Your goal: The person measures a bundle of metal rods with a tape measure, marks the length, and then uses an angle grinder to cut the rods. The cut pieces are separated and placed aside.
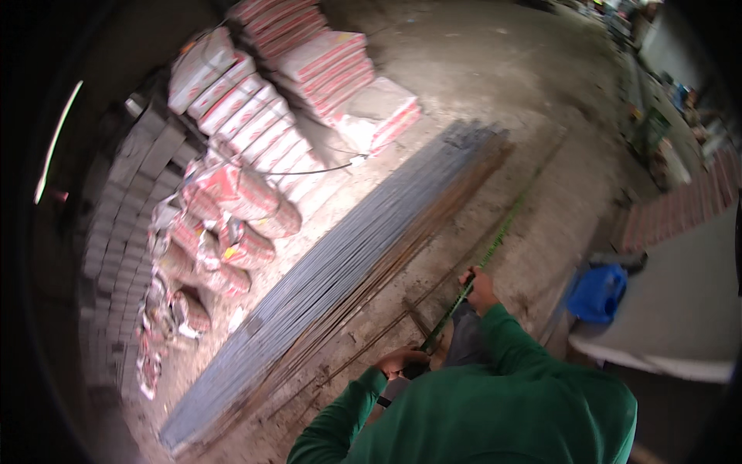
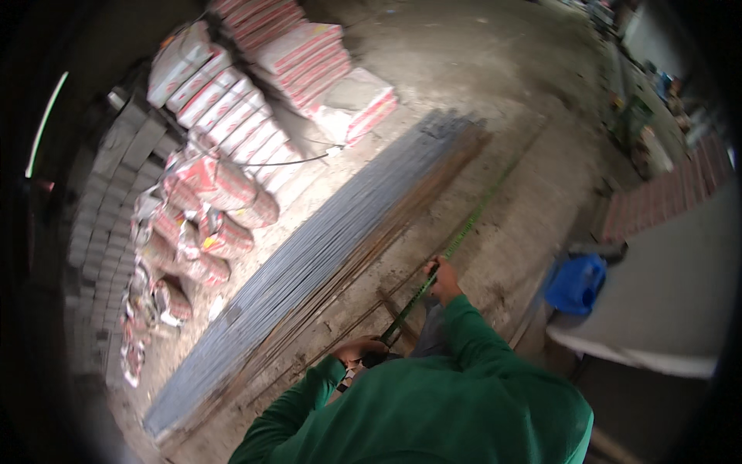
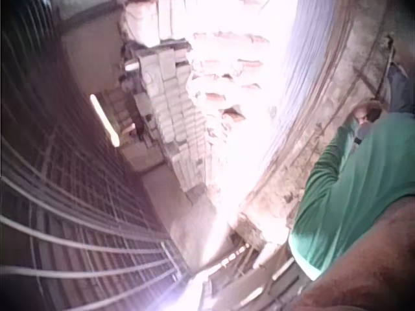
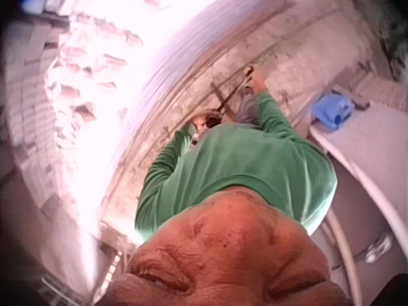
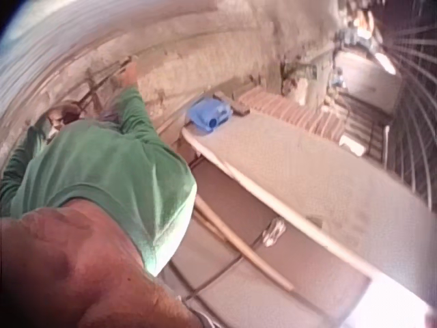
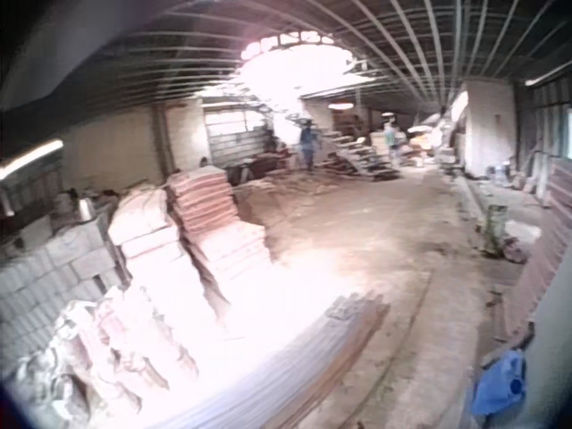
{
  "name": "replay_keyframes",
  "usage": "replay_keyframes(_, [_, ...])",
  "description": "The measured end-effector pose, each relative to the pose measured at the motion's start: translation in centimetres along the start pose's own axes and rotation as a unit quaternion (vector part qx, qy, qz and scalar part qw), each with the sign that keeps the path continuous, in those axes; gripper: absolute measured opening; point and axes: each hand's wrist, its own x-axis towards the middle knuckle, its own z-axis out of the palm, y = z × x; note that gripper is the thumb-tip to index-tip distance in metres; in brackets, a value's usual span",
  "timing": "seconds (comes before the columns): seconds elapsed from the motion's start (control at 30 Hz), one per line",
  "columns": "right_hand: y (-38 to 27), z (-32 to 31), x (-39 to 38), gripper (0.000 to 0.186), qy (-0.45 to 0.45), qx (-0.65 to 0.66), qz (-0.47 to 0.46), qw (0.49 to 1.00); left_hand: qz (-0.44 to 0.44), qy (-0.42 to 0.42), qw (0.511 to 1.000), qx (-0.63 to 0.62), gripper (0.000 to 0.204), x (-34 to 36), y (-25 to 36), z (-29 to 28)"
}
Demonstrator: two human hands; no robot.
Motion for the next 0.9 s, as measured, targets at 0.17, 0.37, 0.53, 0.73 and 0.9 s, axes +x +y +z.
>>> replay_keyframes(0.17, [-7.8, 2.4, 4.7, 0.023, -0.056, -0.051, -0.031, 0.997, 0.258, -0.077, 0.96, 0.078, 0.029, 2.5, 6.0, 2.8])
replay_keyframes(0.37, [-10.9, 10.1, 0.2, 0.02, -0.098, -0.189, 0.039, 0.976, 0.309, -0.035, 0.942, 0.124, 0.028, 11.1, 7.6, 1.3])
replay_keyframes(0.53, [-10.5, 13.2, -2.0, 0.022, -0.221, -0.256, 0.103, 0.935, 0.14, 0.047, 0.982, -0.116, 0.014, 10.0, 17.3, 6.9])
replay_keyframes(0.73, [-14.5, 23.5, 2.7, 0.023, -0.323, -0.238, -0.034, 0.915, 0.126, 0.013, 0.972, -0.2, 0.016, 8.4, 21.2, 4.2])
replay_keyframes(0.9, [-10.4, 29.8, 2.3, 0.019, -0.382, -0.423, -0.028, 0.821, 0.198, -0.027, 0.968, -0.154, 0.021, 5.3, 26.8, -2.8])
